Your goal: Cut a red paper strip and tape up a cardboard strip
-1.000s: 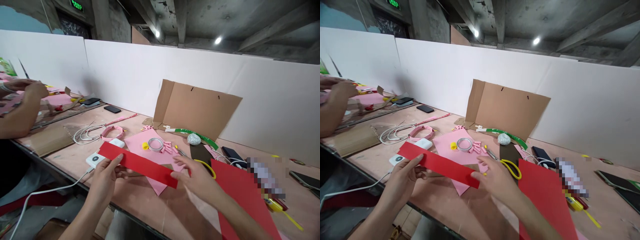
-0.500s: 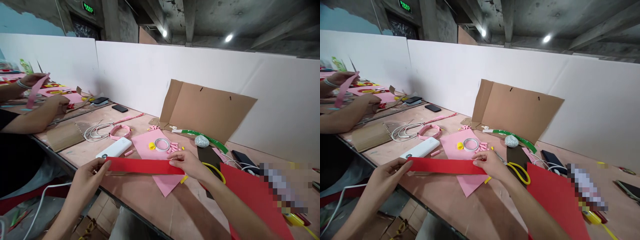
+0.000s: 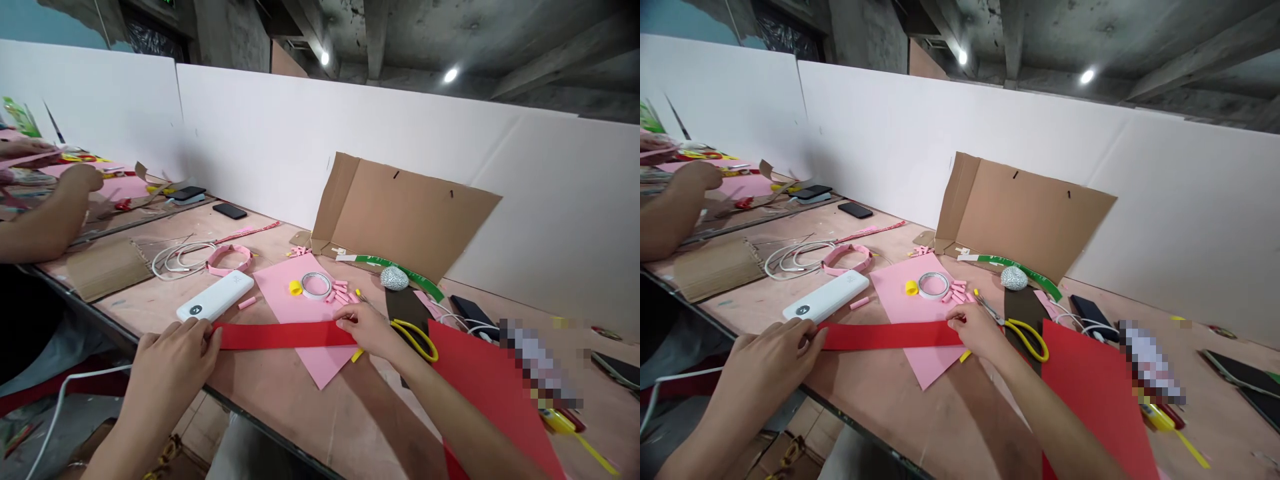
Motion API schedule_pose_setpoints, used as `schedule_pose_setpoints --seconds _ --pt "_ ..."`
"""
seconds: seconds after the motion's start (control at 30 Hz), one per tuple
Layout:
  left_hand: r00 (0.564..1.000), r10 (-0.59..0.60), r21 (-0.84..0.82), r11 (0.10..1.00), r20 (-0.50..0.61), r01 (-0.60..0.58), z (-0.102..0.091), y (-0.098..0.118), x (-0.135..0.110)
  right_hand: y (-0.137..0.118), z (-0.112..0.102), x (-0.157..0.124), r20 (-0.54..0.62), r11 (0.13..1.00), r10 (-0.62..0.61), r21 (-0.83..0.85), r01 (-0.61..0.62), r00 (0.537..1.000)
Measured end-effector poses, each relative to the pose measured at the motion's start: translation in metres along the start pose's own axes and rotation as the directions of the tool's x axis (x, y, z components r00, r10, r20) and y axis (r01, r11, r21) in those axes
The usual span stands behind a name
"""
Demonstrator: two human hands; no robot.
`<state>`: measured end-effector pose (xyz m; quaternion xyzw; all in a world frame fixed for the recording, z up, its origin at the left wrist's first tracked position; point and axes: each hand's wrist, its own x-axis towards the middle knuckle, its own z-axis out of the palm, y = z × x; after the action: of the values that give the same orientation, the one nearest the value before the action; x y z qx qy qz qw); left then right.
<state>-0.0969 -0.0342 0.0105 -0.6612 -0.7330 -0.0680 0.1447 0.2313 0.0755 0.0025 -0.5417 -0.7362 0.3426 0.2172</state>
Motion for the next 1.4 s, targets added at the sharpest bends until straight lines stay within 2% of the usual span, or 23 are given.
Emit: schedule_pose_setpoints --seconds 0.23,0.43,0.7,0.8,0.9,0.97,1.07,1.13,1.27,1.4 --pt "0.999 0.036 0.089 0.996 -0.036 -0.032 0.004 0.004 -0.004 0.004 0.006 0.001 -0.024 0.989 -0.018 -0.145 0.014 1.000" --pt "1.000 0.024 0.104 0.994 -0.019 -0.022 0.003 0.006 -0.007 0.000 0.008 -0.007 -0.040 0.984 -0.029 -0.178 0.021 0.999" --pt "0.998 -0.027 0.008 1.000 0.054 0.027 -0.001 0.009 -0.009 -0.005 0.007 -0.015 0.034 0.987 0.019 -0.160 -0.014 0.999" --pt "0.991 -0.081 -0.131 0.987 0.104 0.094 0.002 0.006 -0.008 -0.008 0.002 -0.015 0.104 0.989 0.005 -0.148 0.010 0.995" --pt "0.979 -0.163 -0.390 0.899 0.124 0.199 0.013 0.001 -0.007 -0.011 -0.006 -0.018 0.180 0.990 -0.053 -0.116 0.074 0.982" --pt "0.974 -0.199 -0.620 0.753 0.106 0.221 0.021 -0.003 -0.006 -0.012 -0.012 -0.023 0.209 0.987 -0.100 -0.100 0.123 0.973" --pt "0.983 -0.175 -0.877 0.460 0.063 0.138 0.028 -0.006 -0.001 -0.010 -0.020 -0.035 0.197 0.978 -0.154 -0.106 0.178 0.968" --pt "0.993 -0.107 -0.924 0.370 0.056 0.092 0.028 -0.008 0.004 -0.007 -0.021 -0.044 0.169 0.974 -0.173 -0.120 0.194 0.970" --pt "0.989 0.083 -0.891 0.448 0.125 0.075 0.021 -0.013 0.009 0.000 -0.019 -0.058 0.135 0.966 -0.190 -0.149 0.210 0.972" --pt "0.986 0.111 -0.870 0.490 0.122 0.053 0.015 -0.017 0.008 0.004 -0.014 -0.062 0.139 0.956 -0.208 -0.181 0.232 0.968"
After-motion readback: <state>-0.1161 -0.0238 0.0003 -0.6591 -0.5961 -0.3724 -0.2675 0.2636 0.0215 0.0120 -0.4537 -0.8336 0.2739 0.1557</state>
